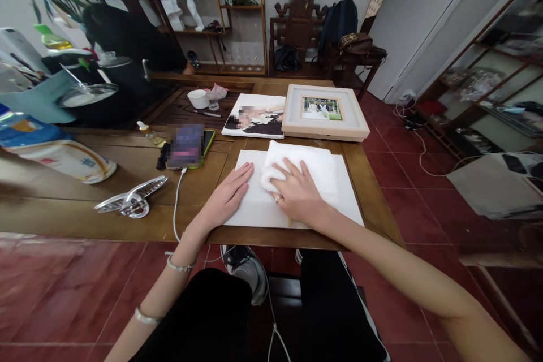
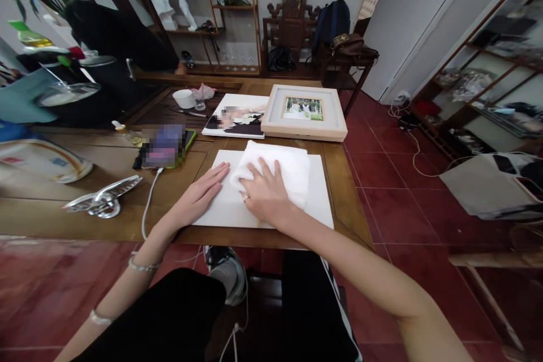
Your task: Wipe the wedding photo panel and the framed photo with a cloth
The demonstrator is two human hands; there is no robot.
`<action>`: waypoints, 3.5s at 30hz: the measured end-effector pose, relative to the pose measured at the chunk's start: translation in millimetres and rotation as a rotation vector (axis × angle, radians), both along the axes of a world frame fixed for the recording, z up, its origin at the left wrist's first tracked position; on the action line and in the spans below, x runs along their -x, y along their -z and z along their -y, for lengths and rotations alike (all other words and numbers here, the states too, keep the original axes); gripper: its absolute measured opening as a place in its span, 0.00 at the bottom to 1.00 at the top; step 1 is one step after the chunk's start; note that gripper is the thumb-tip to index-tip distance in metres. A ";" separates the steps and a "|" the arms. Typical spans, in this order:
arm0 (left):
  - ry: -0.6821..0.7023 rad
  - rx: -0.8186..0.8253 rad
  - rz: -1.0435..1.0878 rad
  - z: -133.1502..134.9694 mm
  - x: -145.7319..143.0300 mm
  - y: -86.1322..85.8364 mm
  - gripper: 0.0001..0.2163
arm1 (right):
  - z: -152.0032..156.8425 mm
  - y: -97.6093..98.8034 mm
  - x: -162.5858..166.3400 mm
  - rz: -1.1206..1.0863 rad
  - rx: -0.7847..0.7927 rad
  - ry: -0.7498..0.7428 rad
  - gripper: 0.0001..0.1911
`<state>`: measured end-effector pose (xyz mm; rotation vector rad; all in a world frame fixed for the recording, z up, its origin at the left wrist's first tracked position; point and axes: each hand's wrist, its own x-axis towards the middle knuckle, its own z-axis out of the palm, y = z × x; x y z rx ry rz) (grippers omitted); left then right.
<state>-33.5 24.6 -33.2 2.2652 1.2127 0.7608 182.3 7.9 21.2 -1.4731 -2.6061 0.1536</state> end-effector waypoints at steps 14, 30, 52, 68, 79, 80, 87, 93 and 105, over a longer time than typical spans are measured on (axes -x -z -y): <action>-0.129 -0.130 0.165 7.0 -1.7 -5.6 0.25 | 47.1 -21.7 6.9 0.024 0.022 -0.519 0.11; -0.074 -0.113 0.043 -1.4 0.5 5.8 0.18 | -72.6 -3.6 41.7 -0.045 -0.032 -0.257 0.18; -0.034 -0.088 0.064 -1.0 1.4 5.0 0.18 | 5.1 -35.4 -160.9 0.015 -0.792 0.031 0.07; 0.008 -0.083 -0.027 1.4 1.8 0.3 0.22 | -19.7 12.9 -109.4 0.062 -0.188 -0.128 0.13; 0.010 -0.077 -0.035 0.2 2.0 1.2 0.23 | 94.3 -3.9 -104.6 0.021 0.010 -0.238 0.11; 0.010 -0.076 -0.034 0.2 2.0 1.4 0.23 | 102.7 -6.2 -106.0 0.007 0.028 -0.241 0.11; 0.012 -0.074 -0.029 0.8 1.8 0.3 0.23 | 44.9 -4.5 -119.2 -0.065 0.013 -0.218 0.08; 0.003 -0.056 -0.032 2.1 0.7 -3.5 0.22 | -26.6 7.5 -118.0 -0.046 -0.107 -0.099 0.14; 0.009 -0.058 -0.025 0.7 1.4 -0.6 0.23 | 115.1 -23.5 -107.1 -0.007 0.127 -0.198 0.10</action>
